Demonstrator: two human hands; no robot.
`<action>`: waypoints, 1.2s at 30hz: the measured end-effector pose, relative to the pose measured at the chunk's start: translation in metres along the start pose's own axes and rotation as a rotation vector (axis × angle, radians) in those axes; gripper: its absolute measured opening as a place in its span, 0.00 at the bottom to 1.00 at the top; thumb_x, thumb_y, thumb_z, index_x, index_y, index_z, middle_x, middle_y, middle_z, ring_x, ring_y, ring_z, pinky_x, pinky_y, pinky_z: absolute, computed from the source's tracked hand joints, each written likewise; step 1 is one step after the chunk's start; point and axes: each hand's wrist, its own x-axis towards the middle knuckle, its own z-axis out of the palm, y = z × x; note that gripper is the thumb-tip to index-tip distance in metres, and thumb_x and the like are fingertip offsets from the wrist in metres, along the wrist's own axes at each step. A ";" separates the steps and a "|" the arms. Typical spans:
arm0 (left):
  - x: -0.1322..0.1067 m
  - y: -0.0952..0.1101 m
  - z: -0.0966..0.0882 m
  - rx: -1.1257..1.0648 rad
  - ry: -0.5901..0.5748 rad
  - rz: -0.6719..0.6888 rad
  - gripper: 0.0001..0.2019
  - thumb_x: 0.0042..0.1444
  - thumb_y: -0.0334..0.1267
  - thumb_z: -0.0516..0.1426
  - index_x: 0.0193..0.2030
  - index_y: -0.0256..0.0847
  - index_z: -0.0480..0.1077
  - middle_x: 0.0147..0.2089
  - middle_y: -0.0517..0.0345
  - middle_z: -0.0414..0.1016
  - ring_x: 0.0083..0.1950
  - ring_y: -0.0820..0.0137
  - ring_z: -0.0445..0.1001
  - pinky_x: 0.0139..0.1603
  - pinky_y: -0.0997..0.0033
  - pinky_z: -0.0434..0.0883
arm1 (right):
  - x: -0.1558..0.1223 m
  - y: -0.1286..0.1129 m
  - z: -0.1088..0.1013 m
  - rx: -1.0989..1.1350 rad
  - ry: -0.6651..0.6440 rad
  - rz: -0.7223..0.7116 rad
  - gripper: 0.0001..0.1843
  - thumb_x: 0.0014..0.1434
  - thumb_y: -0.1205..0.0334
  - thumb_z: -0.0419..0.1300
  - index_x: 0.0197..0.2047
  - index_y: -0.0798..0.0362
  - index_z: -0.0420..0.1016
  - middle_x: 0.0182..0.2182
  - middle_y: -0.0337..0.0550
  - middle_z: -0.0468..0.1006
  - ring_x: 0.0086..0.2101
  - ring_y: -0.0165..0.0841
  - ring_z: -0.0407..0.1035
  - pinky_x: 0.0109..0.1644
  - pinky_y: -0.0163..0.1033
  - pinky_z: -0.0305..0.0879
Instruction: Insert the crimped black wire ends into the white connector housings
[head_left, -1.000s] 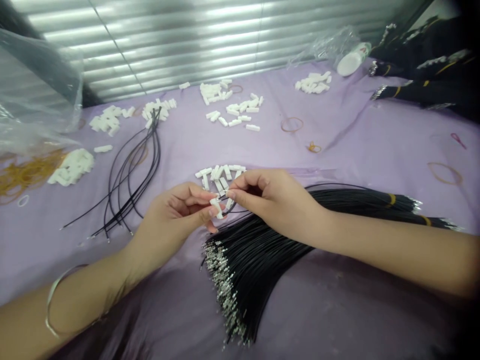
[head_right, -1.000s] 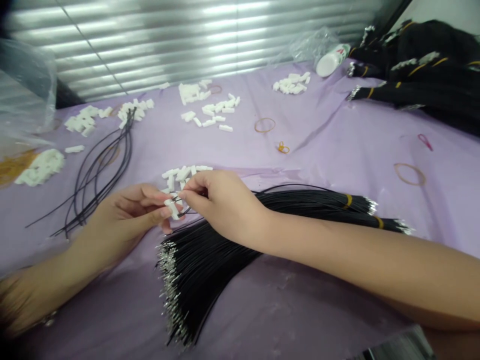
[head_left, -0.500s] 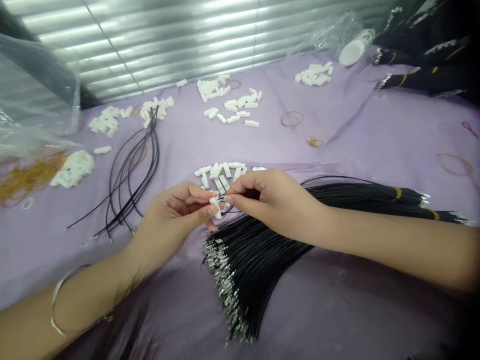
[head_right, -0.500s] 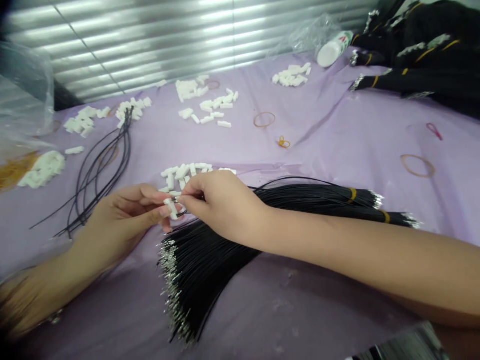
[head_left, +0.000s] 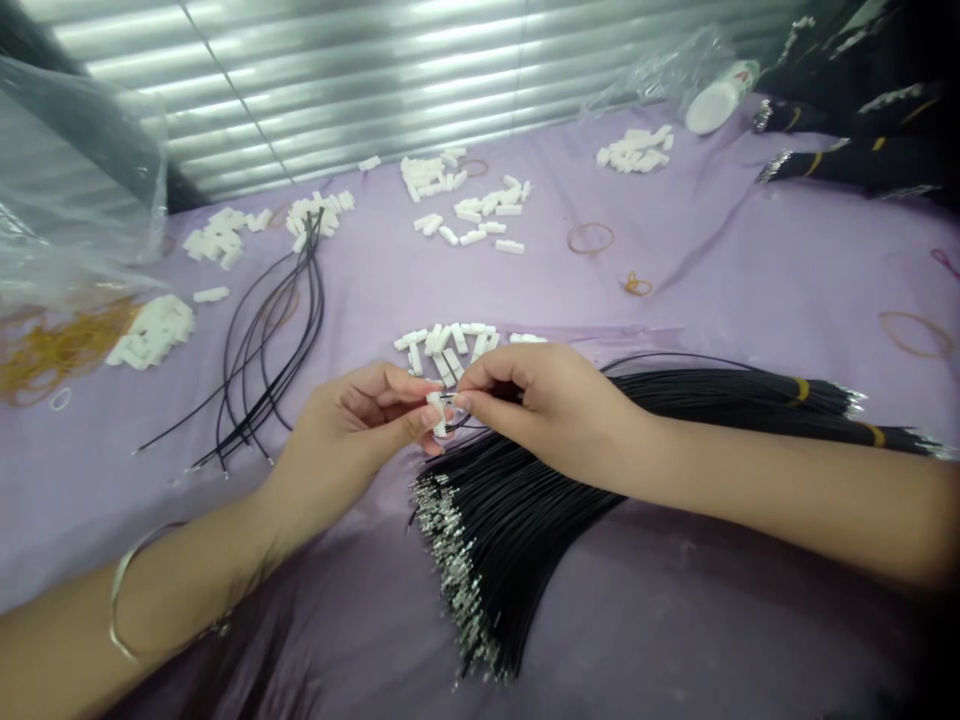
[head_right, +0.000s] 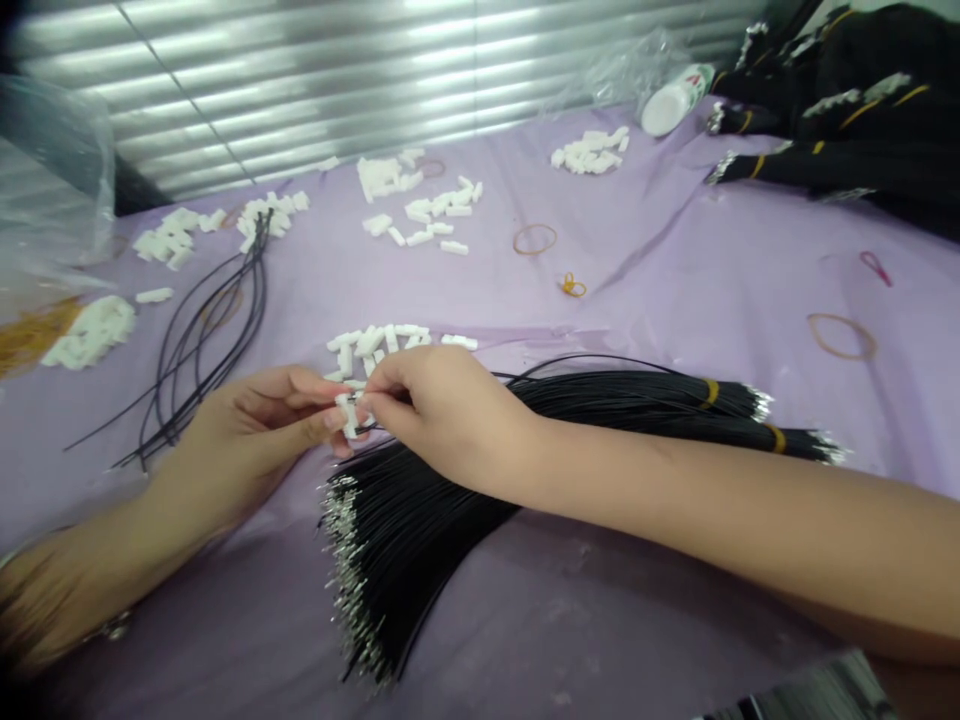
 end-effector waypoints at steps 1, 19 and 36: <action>0.000 0.000 0.000 -0.003 0.001 0.003 0.06 0.50 0.30 0.64 0.35 0.39 0.74 0.29 0.62 0.78 0.28 0.77 0.76 0.34 0.79 0.75 | 0.000 0.000 0.000 0.012 -0.005 0.001 0.08 0.58 0.65 0.56 0.29 0.55 0.73 0.22 0.33 0.71 0.24 0.23 0.61 0.27 0.30 0.54; -0.001 0.007 0.010 0.009 0.032 -0.037 0.05 0.46 0.27 0.65 0.30 0.38 0.76 0.28 0.62 0.80 0.27 0.78 0.77 0.30 0.83 0.76 | 0.001 0.000 0.000 0.112 -0.046 0.030 0.07 0.56 0.67 0.58 0.29 0.56 0.77 0.24 0.35 0.75 0.26 0.24 0.65 0.29 0.30 0.58; 0.003 0.000 0.002 -0.049 0.048 -0.033 0.07 0.48 0.30 0.66 0.35 0.38 0.75 0.31 0.60 0.80 0.29 0.76 0.77 0.35 0.80 0.77 | 0.002 -0.003 -0.019 0.008 0.056 -0.034 0.08 0.57 0.66 0.58 0.29 0.54 0.78 0.25 0.37 0.74 0.27 0.26 0.66 0.29 0.32 0.59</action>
